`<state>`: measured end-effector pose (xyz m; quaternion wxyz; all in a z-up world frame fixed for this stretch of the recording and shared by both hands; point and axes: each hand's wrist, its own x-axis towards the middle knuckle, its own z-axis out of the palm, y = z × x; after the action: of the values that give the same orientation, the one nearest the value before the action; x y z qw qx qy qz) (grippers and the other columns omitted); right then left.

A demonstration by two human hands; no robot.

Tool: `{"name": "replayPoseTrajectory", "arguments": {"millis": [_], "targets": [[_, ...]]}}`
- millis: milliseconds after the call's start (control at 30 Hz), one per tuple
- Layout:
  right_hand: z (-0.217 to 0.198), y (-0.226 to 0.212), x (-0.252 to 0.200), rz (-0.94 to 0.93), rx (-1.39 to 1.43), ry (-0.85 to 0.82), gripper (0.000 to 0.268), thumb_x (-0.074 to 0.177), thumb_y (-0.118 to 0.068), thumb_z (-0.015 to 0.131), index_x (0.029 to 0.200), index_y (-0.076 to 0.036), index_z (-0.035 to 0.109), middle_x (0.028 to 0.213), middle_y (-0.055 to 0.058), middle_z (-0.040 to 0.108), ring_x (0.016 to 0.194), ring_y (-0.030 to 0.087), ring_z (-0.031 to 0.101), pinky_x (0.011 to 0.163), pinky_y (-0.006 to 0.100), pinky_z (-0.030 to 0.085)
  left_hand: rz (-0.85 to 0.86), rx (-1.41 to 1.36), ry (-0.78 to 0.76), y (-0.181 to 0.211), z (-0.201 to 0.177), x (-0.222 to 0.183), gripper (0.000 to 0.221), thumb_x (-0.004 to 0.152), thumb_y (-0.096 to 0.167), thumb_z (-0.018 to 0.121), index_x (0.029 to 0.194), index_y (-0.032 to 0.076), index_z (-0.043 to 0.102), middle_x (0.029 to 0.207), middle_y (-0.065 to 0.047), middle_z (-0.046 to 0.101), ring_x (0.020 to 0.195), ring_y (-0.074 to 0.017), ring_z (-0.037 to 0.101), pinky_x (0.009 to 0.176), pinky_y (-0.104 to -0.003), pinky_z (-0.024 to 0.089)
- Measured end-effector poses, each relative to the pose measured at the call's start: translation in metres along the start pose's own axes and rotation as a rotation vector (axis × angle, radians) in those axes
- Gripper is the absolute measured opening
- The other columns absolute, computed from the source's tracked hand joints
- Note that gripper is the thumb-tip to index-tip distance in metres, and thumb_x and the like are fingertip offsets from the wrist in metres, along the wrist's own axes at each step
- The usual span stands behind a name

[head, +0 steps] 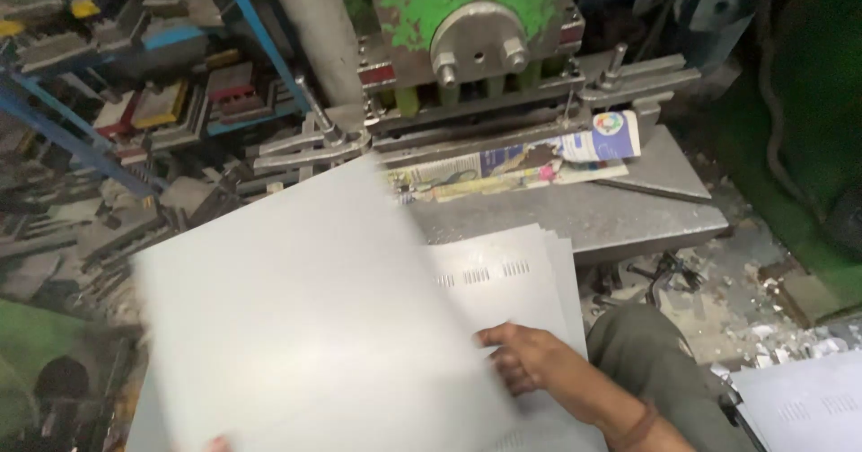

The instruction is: Manually feeding metal sheets into an industrial stamping press to punch ventilation slots.

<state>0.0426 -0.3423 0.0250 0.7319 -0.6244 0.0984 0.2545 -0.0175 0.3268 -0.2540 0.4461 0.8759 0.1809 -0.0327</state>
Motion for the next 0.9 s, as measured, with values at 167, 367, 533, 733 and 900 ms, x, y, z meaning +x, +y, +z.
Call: {"name": "replayPoseTrajectory", "arguments": {"millis": [167, 367, 533, 733, 900], "targets": [[-0.056, -0.031, -0.002, -0.248, -0.407, 0.428, 0.050, 0.098, -0.033, 0.046, 0.135, -0.006, 0.064, 0.143, 0.005, 0.069, 0.128, 0.017, 0.069, 0.107, 0.030, 0.055, 0.018, -0.428, 0.103, 0.449, 0.120, -0.115, 0.044, 0.082, 0.016, 0.068, 0.119, -0.007, 0.073, 0.101, -0.023, 0.082, 0.092, -0.0283, 0.074, 0.090, -0.037, 0.053], [-0.115, -0.073, 0.031, -0.265, 0.173, 0.360, 0.019, 0.101, -0.004, 0.054, 0.111, 0.005, 0.068, 0.084, 0.012, 0.064, 0.063, 0.016, 0.051, 0.057, 0.028, 0.041, 0.167, -0.464, -0.060, 0.545, 0.169, -0.070, 0.038, 0.102, 0.029, 0.049, 0.092, -0.002, 0.069, 0.081, -0.009, 0.063, 0.078, -0.0177, 0.053, 0.081, -0.035, 0.045], [-0.123, -0.100, 0.056, -0.313, 0.122, 0.351, 0.009, 0.099, 0.001, 0.057, 0.101, 0.005, 0.065, 0.089, 0.012, 0.064, 0.073, 0.018, 0.055, 0.065, 0.029, 0.046, -0.110, -0.662, -0.176, 0.563, 0.180, -0.033, 0.045, 0.100, 0.024, 0.050, 0.132, -0.006, 0.063, 0.127, -0.027, 0.071, 0.116, -0.0327, 0.067, 0.105, -0.037, 0.046], [-0.118, -0.134, 0.100, -0.295, 0.183, 0.371, 0.002, 0.091, -0.007, 0.068, 0.091, -0.005, 0.069, 0.070, 0.012, 0.071, 0.056, 0.021, 0.071, 0.055, 0.038, 0.058, 0.045, -0.605, -0.101, 0.564, 0.183, 0.054, 0.025, 0.098, 0.026, 0.066, 0.094, 0.001, 0.068, 0.072, -0.010, 0.062, 0.063, -0.0215, 0.061, 0.059, -0.036, 0.052], [-0.161, -0.100, 0.144, -0.296, 0.196, 0.339, 0.004, 0.091, -0.010, 0.070, 0.090, -0.006, 0.068, 0.068, 0.010, 0.069, 0.056, 0.020, 0.070, 0.056, 0.036, 0.057, 0.001, -0.589, -0.106, 0.567, 0.185, 0.051, 0.032, 0.100, 0.031, 0.064, 0.114, 0.003, 0.069, 0.090, -0.016, 0.067, 0.086, -0.0269, 0.065, 0.081, -0.046, 0.055]]}}
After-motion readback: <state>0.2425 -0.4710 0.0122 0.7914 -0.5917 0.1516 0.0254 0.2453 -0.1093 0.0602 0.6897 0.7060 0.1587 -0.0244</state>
